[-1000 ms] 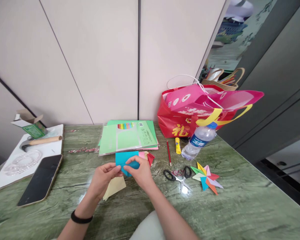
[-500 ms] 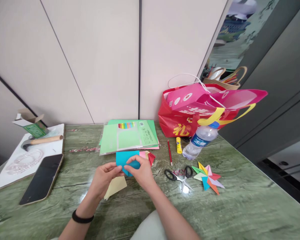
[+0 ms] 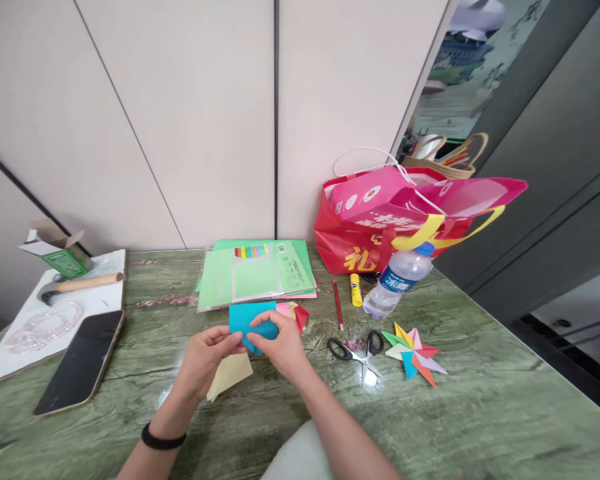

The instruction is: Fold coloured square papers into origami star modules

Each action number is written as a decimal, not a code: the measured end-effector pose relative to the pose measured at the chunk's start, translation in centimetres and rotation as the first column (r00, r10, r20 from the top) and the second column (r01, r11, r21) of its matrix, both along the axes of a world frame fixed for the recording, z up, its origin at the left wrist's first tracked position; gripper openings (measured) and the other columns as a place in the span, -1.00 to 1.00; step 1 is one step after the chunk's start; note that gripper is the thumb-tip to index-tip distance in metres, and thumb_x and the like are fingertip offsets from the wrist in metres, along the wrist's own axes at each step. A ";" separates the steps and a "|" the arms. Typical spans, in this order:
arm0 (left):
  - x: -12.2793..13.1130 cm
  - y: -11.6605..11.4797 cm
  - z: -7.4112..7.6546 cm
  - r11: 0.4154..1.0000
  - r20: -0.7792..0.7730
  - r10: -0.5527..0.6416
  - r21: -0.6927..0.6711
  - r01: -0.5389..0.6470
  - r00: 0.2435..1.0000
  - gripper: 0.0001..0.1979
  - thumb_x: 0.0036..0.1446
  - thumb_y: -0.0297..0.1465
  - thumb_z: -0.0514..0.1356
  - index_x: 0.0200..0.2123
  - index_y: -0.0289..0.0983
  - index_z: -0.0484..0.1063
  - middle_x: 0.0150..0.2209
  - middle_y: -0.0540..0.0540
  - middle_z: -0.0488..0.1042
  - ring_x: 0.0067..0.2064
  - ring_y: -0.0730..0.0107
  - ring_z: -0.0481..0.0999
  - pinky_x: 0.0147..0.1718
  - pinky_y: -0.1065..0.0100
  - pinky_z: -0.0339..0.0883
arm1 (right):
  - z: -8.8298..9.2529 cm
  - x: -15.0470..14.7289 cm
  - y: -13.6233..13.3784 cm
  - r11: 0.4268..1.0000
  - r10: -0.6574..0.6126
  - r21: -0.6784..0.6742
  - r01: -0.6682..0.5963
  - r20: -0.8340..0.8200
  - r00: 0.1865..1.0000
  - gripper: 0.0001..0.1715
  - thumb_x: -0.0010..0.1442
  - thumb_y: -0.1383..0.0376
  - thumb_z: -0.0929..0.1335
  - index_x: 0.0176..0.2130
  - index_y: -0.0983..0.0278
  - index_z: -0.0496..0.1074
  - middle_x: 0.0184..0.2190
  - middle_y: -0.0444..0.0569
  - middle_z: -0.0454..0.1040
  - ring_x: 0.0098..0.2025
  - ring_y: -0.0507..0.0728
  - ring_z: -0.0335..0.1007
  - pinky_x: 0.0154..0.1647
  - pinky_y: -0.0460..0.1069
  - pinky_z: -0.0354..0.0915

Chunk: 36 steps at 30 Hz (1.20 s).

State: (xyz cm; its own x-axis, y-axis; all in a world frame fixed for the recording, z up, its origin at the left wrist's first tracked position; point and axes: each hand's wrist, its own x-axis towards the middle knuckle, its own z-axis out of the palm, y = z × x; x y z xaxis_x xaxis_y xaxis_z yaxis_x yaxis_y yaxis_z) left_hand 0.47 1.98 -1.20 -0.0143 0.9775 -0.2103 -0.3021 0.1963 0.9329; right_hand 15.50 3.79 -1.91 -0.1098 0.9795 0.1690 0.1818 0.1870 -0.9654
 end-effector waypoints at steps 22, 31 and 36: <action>-1.3 0.0 0.5 0.978 -0.048 -0.206 -0.044 0.204 0.977 -0.72 -0.27 -0.38 0.39 -0.41 -0.38 0.52 -0.45 -0.15 0.60 -0.40 0.25 0.57 -0.28 0.27 0.43 | 0.6 0.4 -0.1 0.996 0.092 0.005 -0.093 0.079 0.993 -0.84 -0.14 0.33 0.40 -0.41 0.26 0.43 -0.42 -0.14 0.45 -0.36 0.07 0.33 -0.37 -0.09 0.21; -1.6 -0.3 0.9 0.937 -0.114 -0.348 -0.074 0.341 0.931 -0.66 -0.30 -0.28 0.39 -0.40 -0.37 0.54 -0.46 -0.16 0.59 -0.40 0.20 0.58 -0.28 0.24 0.44 | 0.5 0.4 -0.2 0.983 0.181 0.000 -0.182 0.097 0.979 -0.83 -0.14 0.35 0.42 -0.41 0.25 0.44 -0.43 -0.15 0.44 -0.37 0.07 0.31 -0.40 -0.09 0.18; -1.2 -0.3 0.4 0.951 -0.122 -0.309 -0.034 0.307 0.943 -0.68 -0.25 -0.27 0.37 -0.41 -0.37 0.54 -0.47 -0.15 0.59 -0.38 0.17 0.58 -0.27 0.20 0.44 | 0.1 0.3 0.0 0.989 0.118 0.069 -0.128 0.134 0.984 -0.91 -0.11 0.35 0.40 -0.47 0.25 0.41 -0.45 -0.14 0.41 -0.36 0.08 0.30 -0.33 -0.06 0.17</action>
